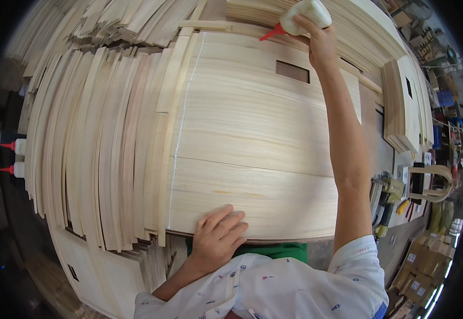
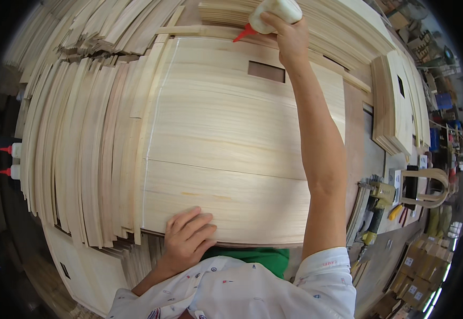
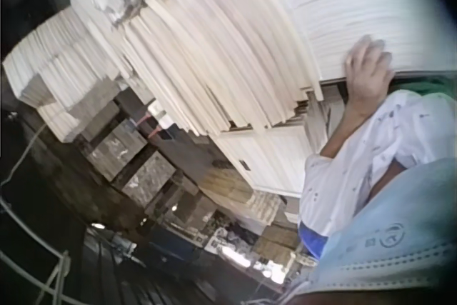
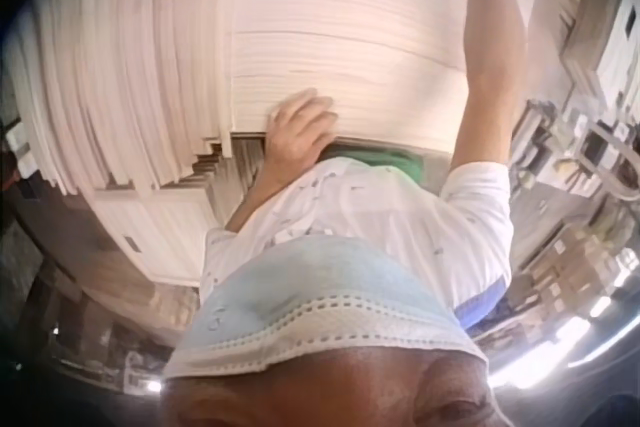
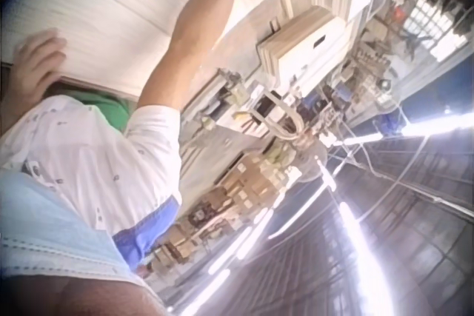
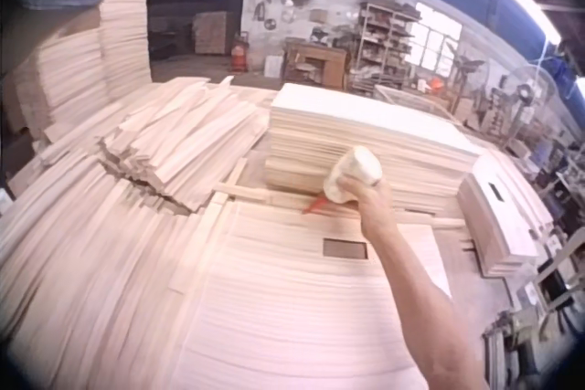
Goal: Assembling wooden panel frames using glue and a pneumatic nail gun in a workshop environment.
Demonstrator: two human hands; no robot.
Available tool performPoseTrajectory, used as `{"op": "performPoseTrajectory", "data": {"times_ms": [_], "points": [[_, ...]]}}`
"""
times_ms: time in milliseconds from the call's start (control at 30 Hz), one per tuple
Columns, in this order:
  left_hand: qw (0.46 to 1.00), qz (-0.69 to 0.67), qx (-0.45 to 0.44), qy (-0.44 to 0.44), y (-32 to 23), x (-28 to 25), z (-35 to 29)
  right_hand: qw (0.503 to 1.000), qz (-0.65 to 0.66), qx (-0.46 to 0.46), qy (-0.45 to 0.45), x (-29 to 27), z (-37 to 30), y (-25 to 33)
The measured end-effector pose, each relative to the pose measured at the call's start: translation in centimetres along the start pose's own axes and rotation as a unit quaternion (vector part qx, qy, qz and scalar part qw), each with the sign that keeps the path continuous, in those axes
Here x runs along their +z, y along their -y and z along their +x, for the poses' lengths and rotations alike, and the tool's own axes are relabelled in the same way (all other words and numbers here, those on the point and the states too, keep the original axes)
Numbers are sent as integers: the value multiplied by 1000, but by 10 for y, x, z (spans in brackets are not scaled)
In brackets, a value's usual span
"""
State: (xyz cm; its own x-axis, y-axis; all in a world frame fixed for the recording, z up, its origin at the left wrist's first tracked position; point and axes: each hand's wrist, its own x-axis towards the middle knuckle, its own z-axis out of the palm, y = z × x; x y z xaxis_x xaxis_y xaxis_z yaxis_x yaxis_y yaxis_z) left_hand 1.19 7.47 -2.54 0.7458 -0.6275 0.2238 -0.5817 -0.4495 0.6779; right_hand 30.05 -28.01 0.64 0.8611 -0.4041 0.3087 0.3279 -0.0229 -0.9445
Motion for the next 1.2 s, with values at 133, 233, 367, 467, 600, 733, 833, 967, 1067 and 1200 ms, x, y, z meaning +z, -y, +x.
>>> {"op": "performPoseTrajectory", "data": {"times_ms": [133,233,367,467,600,733,833,967,1067,1200], "points": [[1000,2,7,8,-2,1,2,999,-29,-11,-41,-47,-14,16],[1000,12,8,17,-2,2,1,998,-29,-4,-61,-86,-23,24],[999,29,4,21,-4,2,1,994,-34,-13,-102,-133,-32,32],[999,39,6,27,-6,2,1,991,-40,-21,-122,-166,-40,39],[998,46,-3,29,-8,3,1,981,-81,-39,-173,-206,-45,46],[998,52,-5,35,-9,4,1,977,-88,-58,-185,-232,-51,51],[998,55,-9,37,-9,5,-1,978,-102,-54,-176,-243,-52,52],[998,51,-11,41,-8,6,-2,974,-87,-59,-202,-252,-51,47],[998,57,-10,29,-8,7,-3,971,-92,-62,-212,-266,-52,43],[998,61,-3,24,-8,8,-3,972,-96,-42,-208,-262,-70,51]]}}
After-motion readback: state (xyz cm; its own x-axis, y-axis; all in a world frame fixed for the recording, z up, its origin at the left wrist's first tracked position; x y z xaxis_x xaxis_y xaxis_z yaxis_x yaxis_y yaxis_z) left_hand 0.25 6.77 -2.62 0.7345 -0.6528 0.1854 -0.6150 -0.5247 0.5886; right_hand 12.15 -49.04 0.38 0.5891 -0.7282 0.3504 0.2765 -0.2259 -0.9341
